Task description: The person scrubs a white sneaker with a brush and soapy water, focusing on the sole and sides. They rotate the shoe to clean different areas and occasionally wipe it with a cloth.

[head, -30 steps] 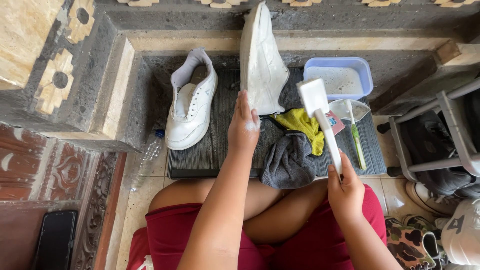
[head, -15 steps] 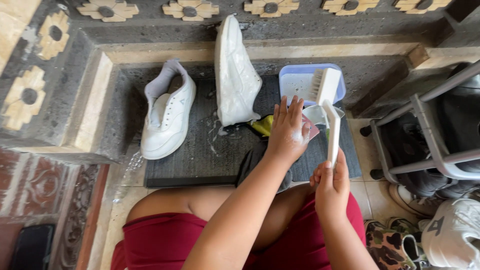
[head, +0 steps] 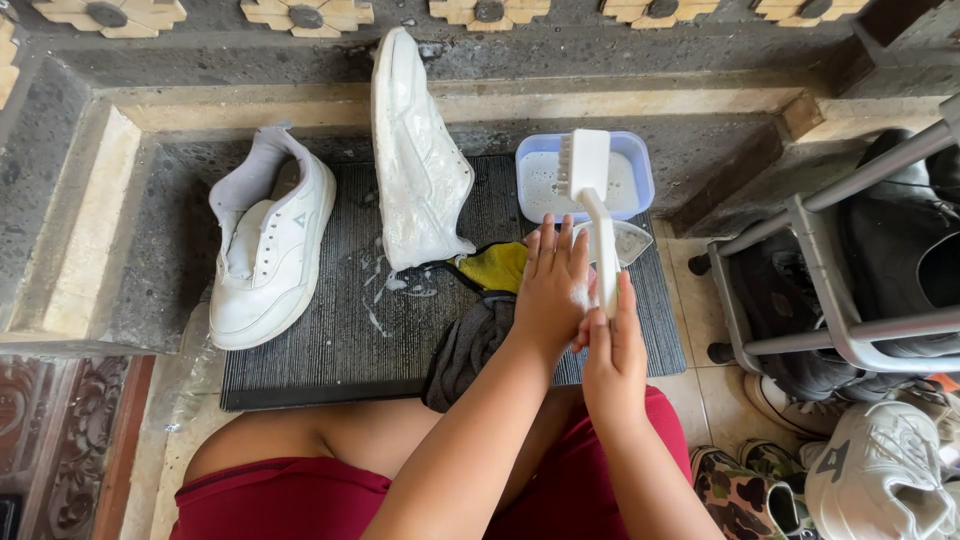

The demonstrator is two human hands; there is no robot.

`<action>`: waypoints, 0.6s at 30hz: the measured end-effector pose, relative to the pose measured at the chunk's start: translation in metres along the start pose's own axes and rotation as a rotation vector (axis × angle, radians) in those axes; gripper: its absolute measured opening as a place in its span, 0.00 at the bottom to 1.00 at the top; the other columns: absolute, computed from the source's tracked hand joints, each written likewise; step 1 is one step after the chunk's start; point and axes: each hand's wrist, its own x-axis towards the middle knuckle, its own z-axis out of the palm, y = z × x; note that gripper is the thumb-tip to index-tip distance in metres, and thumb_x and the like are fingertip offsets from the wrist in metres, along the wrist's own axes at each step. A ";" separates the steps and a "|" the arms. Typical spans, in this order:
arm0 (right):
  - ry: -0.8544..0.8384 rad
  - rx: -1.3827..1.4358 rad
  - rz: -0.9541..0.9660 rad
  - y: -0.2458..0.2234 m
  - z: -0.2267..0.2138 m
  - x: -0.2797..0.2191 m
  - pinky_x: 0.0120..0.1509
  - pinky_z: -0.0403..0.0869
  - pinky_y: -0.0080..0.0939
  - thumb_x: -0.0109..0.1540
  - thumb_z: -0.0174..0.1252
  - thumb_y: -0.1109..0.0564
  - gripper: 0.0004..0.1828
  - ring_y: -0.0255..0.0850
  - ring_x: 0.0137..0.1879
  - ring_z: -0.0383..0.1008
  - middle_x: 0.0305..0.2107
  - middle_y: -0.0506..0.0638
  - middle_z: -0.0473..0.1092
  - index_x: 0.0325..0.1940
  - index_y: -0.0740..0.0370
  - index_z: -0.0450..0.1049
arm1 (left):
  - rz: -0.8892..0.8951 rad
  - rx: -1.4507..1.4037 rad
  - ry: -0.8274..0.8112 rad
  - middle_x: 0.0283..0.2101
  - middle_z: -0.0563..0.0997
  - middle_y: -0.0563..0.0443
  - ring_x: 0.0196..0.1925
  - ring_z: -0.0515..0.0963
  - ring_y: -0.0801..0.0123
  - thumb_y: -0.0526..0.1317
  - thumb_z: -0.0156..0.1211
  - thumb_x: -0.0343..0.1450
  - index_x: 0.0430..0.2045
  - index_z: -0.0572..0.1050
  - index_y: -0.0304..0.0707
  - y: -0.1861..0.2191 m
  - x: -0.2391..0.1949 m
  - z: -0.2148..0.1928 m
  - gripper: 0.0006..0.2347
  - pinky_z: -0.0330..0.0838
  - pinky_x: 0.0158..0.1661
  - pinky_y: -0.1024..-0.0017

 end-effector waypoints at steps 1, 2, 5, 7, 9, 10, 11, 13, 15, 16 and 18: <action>-0.003 0.002 0.005 0.000 0.003 0.004 0.34 0.75 0.37 0.72 0.40 0.66 0.28 0.38 0.29 0.69 0.26 0.52 0.65 0.78 0.66 0.50 | -0.003 0.003 -0.004 0.68 0.66 0.28 0.75 0.58 0.35 0.45 0.52 0.73 0.61 0.67 0.30 -0.002 0.000 0.003 0.23 0.48 0.72 0.48; -0.007 -0.019 0.018 -0.001 0.006 0.008 0.33 0.74 0.36 0.72 0.39 0.66 0.28 0.37 0.28 0.69 0.26 0.51 0.65 0.78 0.65 0.50 | -0.002 0.025 0.001 0.69 0.65 0.28 0.75 0.58 0.36 0.44 0.52 0.73 0.61 0.67 0.29 -0.004 0.000 0.005 0.22 0.49 0.72 0.49; -0.013 -0.045 0.062 -0.010 0.015 0.020 0.31 0.74 0.35 0.72 0.40 0.65 0.27 0.36 0.26 0.69 0.24 0.51 0.66 0.77 0.63 0.53 | 0.005 0.075 0.000 0.72 0.62 0.29 0.76 0.57 0.38 0.43 0.50 0.74 0.61 0.67 0.29 -0.007 0.001 0.004 0.22 0.49 0.73 0.51; -0.008 -0.056 0.090 -0.015 0.018 0.028 0.29 0.74 0.35 0.72 0.41 0.65 0.26 0.37 0.24 0.69 0.23 0.51 0.67 0.76 0.63 0.55 | 0.015 0.094 -0.003 0.73 0.60 0.30 0.76 0.56 0.39 0.43 0.49 0.74 0.62 0.67 0.30 -0.005 0.002 0.001 0.22 0.49 0.73 0.52; -0.030 -0.098 0.141 -0.017 0.022 0.033 0.25 0.72 0.34 0.72 0.41 0.63 0.24 0.37 0.21 0.72 0.22 0.50 0.69 0.73 0.60 0.62 | 0.009 0.091 -0.015 0.73 0.60 0.31 0.76 0.56 0.41 0.43 0.51 0.74 0.61 0.68 0.30 -0.004 0.002 -0.002 0.22 0.49 0.73 0.54; -0.031 -0.102 0.140 -0.019 0.022 0.035 0.25 0.72 0.34 0.72 0.41 0.63 0.24 0.37 0.21 0.72 0.22 0.50 0.69 0.73 0.60 0.62 | 0.006 0.088 -0.013 0.73 0.60 0.31 0.76 0.56 0.41 0.43 0.51 0.74 0.61 0.68 0.30 -0.004 0.003 -0.001 0.22 0.49 0.73 0.54; -0.043 -0.097 0.161 -0.021 0.023 0.035 0.24 0.72 0.33 0.72 0.42 0.62 0.24 0.36 0.21 0.71 0.24 0.50 0.69 0.73 0.61 0.62 | -0.001 0.073 -0.030 0.74 0.58 0.32 0.77 0.55 0.40 0.44 0.51 0.74 0.61 0.67 0.29 -0.004 0.002 -0.001 0.22 0.48 0.74 0.52; -0.061 -0.096 0.181 -0.027 0.025 0.034 0.24 0.71 0.32 0.72 0.43 0.61 0.24 0.36 0.21 0.71 0.25 0.50 0.70 0.74 0.61 0.62 | -0.015 0.057 -0.045 0.74 0.56 0.32 0.77 0.53 0.38 0.45 0.52 0.73 0.62 0.66 0.29 -0.005 0.000 0.002 0.23 0.47 0.74 0.51; -0.067 -0.120 0.165 -0.035 0.026 0.031 0.24 0.72 0.32 0.71 0.46 0.61 0.29 0.36 0.21 0.72 0.31 0.55 0.74 0.77 0.64 0.53 | -0.008 0.063 -0.043 0.75 0.56 0.33 0.78 0.51 0.38 0.46 0.53 0.73 0.63 0.65 0.30 -0.008 -0.002 0.008 0.25 0.46 0.74 0.51; -0.072 -0.122 0.164 -0.035 0.026 0.029 0.24 0.72 0.32 0.71 0.46 0.61 0.29 0.36 0.21 0.72 0.31 0.55 0.74 0.77 0.64 0.53 | -0.013 0.063 -0.041 0.75 0.56 0.33 0.78 0.51 0.38 0.46 0.53 0.73 0.63 0.65 0.30 -0.007 -0.002 0.005 0.25 0.46 0.74 0.51; -0.095 -0.015 0.131 -0.035 0.024 0.026 0.27 0.74 0.34 0.69 0.48 0.63 0.38 0.38 0.25 0.73 0.38 0.62 0.74 0.80 0.64 0.40 | -0.018 0.047 -0.044 0.75 0.55 0.35 0.79 0.50 0.39 0.47 0.54 0.73 0.63 0.66 0.31 -0.006 -0.002 -0.003 0.25 0.47 0.75 0.51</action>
